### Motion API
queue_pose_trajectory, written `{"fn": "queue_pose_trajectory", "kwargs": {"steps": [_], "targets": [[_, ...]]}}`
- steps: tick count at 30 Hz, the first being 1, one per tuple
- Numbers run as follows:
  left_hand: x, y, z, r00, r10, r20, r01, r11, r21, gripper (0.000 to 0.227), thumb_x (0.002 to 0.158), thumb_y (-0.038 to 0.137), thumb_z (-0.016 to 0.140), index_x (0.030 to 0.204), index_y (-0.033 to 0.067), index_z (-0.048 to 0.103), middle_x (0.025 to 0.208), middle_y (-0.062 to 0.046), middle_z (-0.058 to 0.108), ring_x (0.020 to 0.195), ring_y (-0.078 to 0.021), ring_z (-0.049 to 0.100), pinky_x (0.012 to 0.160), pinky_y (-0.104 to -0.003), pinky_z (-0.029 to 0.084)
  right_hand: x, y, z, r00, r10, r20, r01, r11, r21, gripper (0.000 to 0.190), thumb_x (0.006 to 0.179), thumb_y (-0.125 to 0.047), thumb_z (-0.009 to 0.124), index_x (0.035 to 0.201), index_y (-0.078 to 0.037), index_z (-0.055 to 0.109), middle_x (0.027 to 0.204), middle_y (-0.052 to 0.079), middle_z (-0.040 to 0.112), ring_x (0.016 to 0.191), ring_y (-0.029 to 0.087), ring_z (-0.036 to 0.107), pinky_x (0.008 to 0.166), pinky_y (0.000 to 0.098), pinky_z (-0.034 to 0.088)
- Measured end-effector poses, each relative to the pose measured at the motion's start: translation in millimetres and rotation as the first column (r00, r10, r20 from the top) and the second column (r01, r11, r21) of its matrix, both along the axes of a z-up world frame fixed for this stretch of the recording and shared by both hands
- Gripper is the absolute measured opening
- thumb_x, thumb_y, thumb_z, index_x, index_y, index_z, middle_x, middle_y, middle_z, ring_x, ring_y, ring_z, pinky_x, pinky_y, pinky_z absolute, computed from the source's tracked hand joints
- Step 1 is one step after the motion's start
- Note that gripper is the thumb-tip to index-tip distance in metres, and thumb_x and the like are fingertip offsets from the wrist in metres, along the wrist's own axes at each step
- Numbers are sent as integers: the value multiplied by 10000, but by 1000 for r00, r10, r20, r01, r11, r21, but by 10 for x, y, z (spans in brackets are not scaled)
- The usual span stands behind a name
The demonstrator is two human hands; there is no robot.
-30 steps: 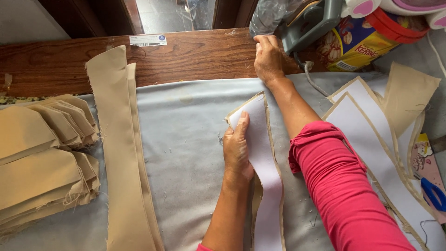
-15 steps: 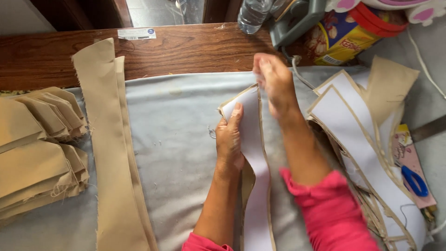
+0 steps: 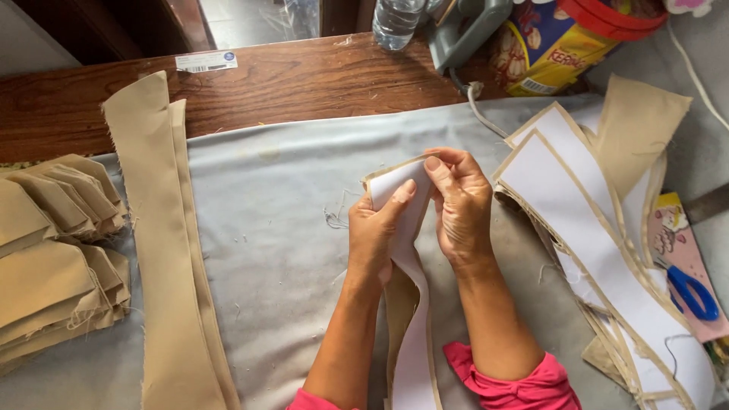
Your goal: Turning sewn fabric strips inside out and sewing them at a garment factory workstation.
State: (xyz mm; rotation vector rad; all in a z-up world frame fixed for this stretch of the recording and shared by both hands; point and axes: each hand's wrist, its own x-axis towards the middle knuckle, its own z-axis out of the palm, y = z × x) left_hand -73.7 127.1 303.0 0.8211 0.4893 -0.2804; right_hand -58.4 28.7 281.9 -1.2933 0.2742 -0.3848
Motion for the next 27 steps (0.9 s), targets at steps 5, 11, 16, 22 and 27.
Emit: {"fn": "queue_pose_trajectory", "kwargs": {"steps": [5,11,16,22,27], "targets": [[-3,5,-32,1000,8,-18,-8,999,-31,259,683,193,804,873,57,693,721,-105,684,634,-202,675,582,-311,552,56,-119,-82,995,90,38,-91,996,26,143,879,-99,628,994,-15,615,798,81,619,727,120,632,715,253,564],[-43,88,-116,997,-36,66,53,960,-275,211,724,149,773,897,74,678,778,-150,693,679,-280,697,612,-367,567,-134,-83,59,859,487,-159,-432,855,286,339,908,-269,525,1131,-18,578,1051,147,594,954,185,548,872,406,466],[-58,149,-151,995,-21,100,54,939,-340,188,744,96,734,914,70,658,786,-160,691,707,-300,698,625,-382,570,-88,-210,-77,741,614,-271,-555,788,267,175,824,-54,598,990,-1,614,784,133,661,654,220,673,612,412,588],[-30,221,-353,987,-56,154,119,891,-438,161,773,74,699,930,67,663,814,-168,694,725,-317,697,676,-412,573,-140,-164,-75,714,674,-189,-610,731,304,212,869,-103,572,1042,10,618,828,159,660,689,216,661,664,382,575],[-40,208,-495,985,-55,164,126,876,-466,184,779,143,721,939,80,656,816,-144,700,741,-282,699,692,-393,575,-152,-110,175,701,666,-256,-616,746,254,203,849,-91,576,1018,17,613,822,152,670,710,193,659,661,364,566]]}}
